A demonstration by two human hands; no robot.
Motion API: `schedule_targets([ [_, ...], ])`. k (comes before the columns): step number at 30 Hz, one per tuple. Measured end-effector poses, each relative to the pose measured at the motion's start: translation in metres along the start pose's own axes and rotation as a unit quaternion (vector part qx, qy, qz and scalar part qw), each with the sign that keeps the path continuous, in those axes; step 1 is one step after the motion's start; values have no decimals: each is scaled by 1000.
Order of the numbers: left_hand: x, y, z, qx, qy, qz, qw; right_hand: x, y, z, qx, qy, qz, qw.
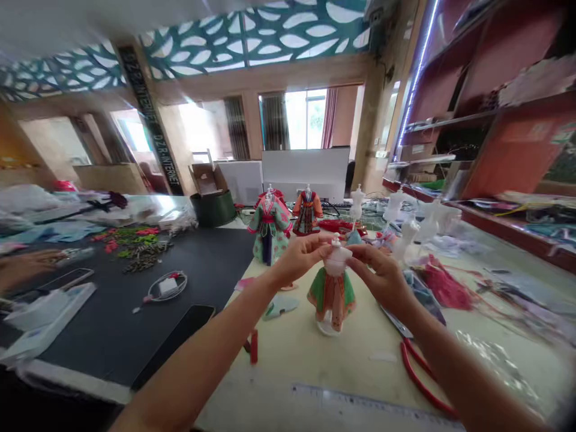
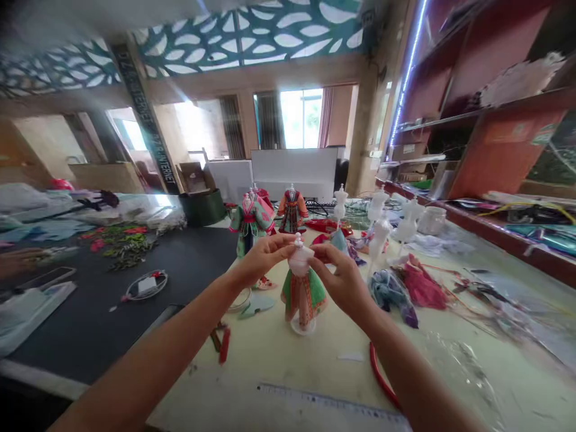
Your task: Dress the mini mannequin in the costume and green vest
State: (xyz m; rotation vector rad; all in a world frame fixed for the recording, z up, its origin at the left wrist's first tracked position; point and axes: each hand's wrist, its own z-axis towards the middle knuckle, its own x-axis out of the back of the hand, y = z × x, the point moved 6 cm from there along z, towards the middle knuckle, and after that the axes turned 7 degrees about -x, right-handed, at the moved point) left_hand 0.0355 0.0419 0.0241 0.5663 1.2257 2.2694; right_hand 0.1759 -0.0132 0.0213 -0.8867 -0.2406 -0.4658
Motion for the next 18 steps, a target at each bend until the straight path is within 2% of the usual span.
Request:
schedule_targets([
  [7, -5, 1, -2, 7, 2, -2, 1000, 1, -3, -7, 9, -4, -19, 1000],
  [18, -4, 3, -3, 5, -4, -27, 1000, 1, 9, -8, -30, 22, -21, 999],
])
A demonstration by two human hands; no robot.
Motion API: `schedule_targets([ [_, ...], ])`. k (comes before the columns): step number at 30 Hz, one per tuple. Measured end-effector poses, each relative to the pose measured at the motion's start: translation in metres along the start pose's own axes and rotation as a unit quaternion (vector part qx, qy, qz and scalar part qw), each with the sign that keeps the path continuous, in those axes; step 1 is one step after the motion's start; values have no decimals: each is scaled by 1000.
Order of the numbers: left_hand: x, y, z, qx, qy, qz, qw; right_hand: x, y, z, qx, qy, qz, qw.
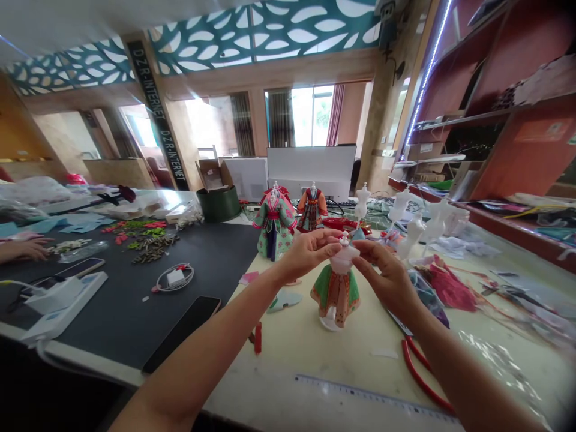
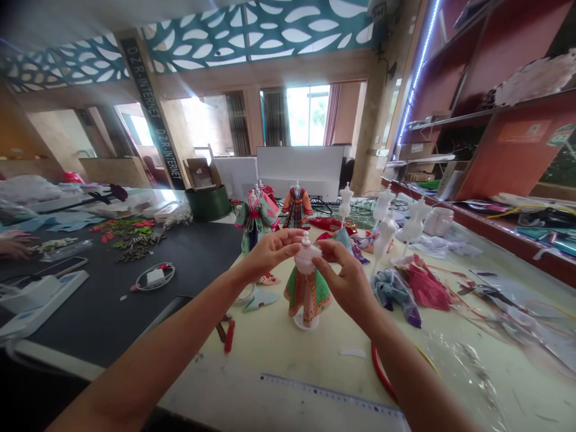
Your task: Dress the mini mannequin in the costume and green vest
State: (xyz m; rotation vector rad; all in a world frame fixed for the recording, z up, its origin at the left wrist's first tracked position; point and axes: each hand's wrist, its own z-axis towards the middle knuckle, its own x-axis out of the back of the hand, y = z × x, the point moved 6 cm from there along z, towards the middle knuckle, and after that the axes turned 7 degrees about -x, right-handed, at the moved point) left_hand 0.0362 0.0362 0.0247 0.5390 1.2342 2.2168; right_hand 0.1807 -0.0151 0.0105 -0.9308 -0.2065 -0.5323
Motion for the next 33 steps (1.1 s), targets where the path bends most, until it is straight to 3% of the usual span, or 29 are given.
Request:
schedule_targets([
  [4, 19, 13, -12, -20, 52, 29, 998, 10, 0, -13, -17, 63, -20, 998],
  [7, 46, 21, -40, -11, 110, 76, 991, 28, 1, -41, -33, 171, -74, 982],
  [9, 67, 21, -66, 27, 148, 111, 982, 27, 2, -64, -25, 174, -130, 976],
  [12, 92, 12, -107, 103, 182, 195, 958, -3, -5, -96, 109, 43, -141, 983],
  [14, 100, 3, -128, 131, 168, 293, 932, -32, -14, -116, 189, -53, -126, 972],
  [17, 97, -18, -149, 174, 105, 443, 873, -84, -28, -137, 253, -241, -105, 931],
  [19, 88, -33, -154, 181, 80, 472, 859, -110, -32, -144, 254, -313, -112, 908],
  [21, 80, -46, -155, 180, 66, 490, 851, -126, -31, -148, 260, -342, -113, 896],
  [25, 76, -57, -148, 174, 57, 519, 835, -140, -16, -153, 258, -337, -102, 899],
  [33, 114, -64, -118, 192, 82, 563, 799, -142, 0, -152, 207, -328, -74, 919],
])
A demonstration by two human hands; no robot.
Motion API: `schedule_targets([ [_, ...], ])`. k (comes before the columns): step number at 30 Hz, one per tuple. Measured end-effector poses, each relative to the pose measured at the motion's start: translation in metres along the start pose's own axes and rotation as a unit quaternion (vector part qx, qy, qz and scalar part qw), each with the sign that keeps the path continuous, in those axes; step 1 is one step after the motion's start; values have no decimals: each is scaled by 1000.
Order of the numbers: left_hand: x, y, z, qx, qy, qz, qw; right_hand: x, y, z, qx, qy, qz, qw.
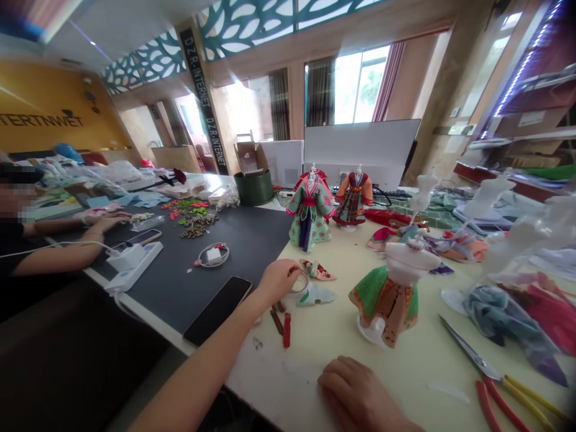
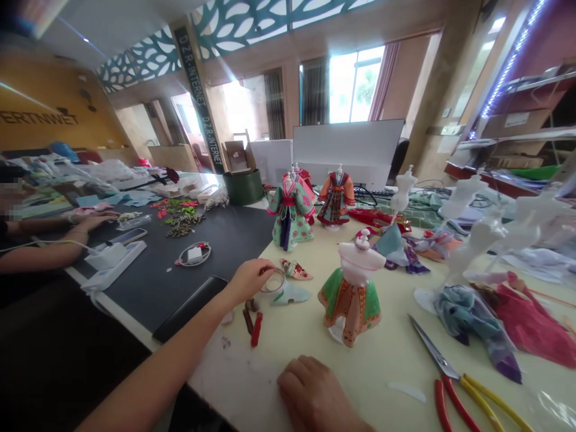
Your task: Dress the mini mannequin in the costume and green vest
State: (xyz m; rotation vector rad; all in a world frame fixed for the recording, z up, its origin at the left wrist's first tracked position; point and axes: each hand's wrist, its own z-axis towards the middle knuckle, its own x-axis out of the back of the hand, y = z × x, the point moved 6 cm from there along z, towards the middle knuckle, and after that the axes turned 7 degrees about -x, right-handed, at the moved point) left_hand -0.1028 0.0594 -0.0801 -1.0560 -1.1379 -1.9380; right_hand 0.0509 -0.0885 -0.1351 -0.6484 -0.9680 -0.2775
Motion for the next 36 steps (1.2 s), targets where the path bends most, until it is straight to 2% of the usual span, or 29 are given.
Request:
schedule_targets([
  [6, -24, -3, 34, 18, 5, 37, 999, -1, 4, -1, -14, 5, 0, 1000],
  [10, -34, -3, 48, 29, 21, 20, 999, -4, 6, -3, -7, 6, -13, 1000],
  [12, -31, -3, 54, 30, 38, -10, 999, -4, 6, -4, -3, 9, -16, 1000],
  [15, -17, 1, 59, 19, 81, -78, 993, -4, 9, -4, -7, 13, -21, 1000],
  [19, 4, 9, 54, 12, 140, -208, 968, -1, 12, -3, -19, 20, -6, 1000],
  [22, 8, 18, 40, 26, 148, -329, 932, 7, 14, -1, -46, 27, 44, 998],
  [26, -2, 35, 9, 45, 114, -458, 880, 21, 20, -1, -135, 41, 139, 980],
  [27, -7, 39, 1, 52, 96, -500, 859, 23, 22, -3, -163, 50, 161, 972],
  [29, -21, 45, -14, 80, 53, -638, 764, 25, 28, -7, -215, 70, 207, 952],
  [31, -32, 51, -25, 83, 24, -710, 699, 24, 34, -10, -250, 87, 258, 929],
  [34, -44, 59, -36, 70, -8, -752, 655, 23, 40, -12, -257, 114, 324, 903],
  [36, -49, 65, -40, 64, -32, -760, 646, 25, 41, -10, -241, 129, 345, 898],
])
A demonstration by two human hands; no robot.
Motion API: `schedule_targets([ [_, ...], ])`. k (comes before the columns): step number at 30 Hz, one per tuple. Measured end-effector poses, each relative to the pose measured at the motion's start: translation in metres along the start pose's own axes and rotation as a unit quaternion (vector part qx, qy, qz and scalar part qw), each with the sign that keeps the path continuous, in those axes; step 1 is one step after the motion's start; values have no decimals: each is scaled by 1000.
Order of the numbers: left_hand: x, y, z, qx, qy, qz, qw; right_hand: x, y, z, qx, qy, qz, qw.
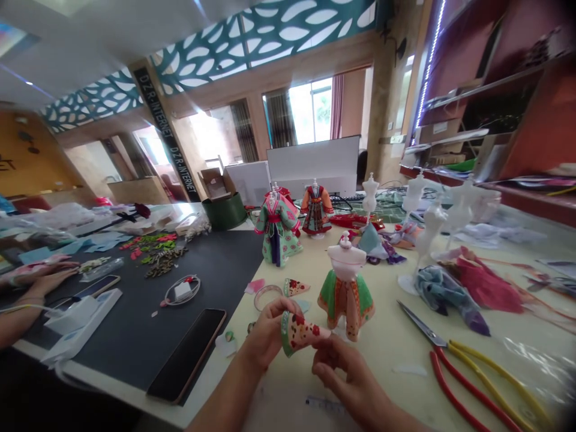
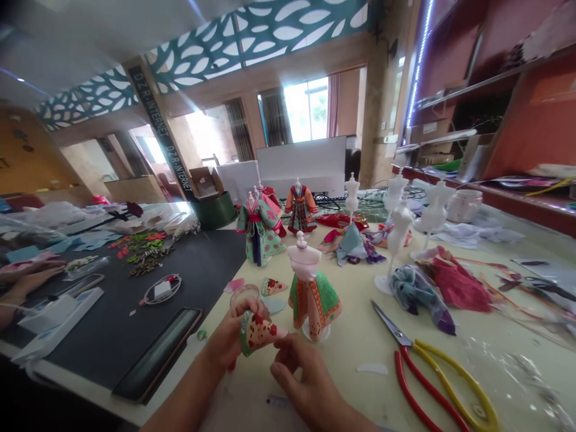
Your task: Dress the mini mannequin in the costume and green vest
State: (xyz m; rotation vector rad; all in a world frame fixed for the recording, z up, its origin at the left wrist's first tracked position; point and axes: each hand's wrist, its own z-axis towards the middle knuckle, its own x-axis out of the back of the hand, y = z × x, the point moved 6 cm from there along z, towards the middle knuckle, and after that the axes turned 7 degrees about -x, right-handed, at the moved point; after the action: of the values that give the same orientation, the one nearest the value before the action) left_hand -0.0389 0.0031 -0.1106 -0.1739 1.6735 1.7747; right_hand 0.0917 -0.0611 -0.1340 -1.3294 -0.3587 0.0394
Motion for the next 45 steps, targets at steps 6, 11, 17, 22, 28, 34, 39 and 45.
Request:
schedule_targets([
  [6, 1, -5, -1, 38, 31, 97, 994, 2, -5, 3, -2, 14, -12, 1000],
  [11, 17, 7, 6, -9, 118, 259, 959, -7, 1, 2, -55, -33, -85, 994],
  [17, 44, 19, 13, -69, 191, 286, 936, -9, 2, 0, -36, -35, -134, 990],
  [22, 56, 22, 18, -105, 214, 308, 921, -11, 2, -1, -28, -48, -157, 986],
  [28, 48, 11, 21, -92, 176, 364, 910, -12, -6, -3, 6, -62, -205, 977],
  [34, 47, 4, 23, -106, 116, 445, 882, -11, -8, -3, 57, -60, -279, 957],
  [39, 47, 21, 17, -175, 159, 491, 839, -13, -11, -8, 108, -74, -325, 937],
  [45, 66, 78, -11, -257, 275, 517, 769, -15, -9, -9, 162, -82, -348, 920],
])
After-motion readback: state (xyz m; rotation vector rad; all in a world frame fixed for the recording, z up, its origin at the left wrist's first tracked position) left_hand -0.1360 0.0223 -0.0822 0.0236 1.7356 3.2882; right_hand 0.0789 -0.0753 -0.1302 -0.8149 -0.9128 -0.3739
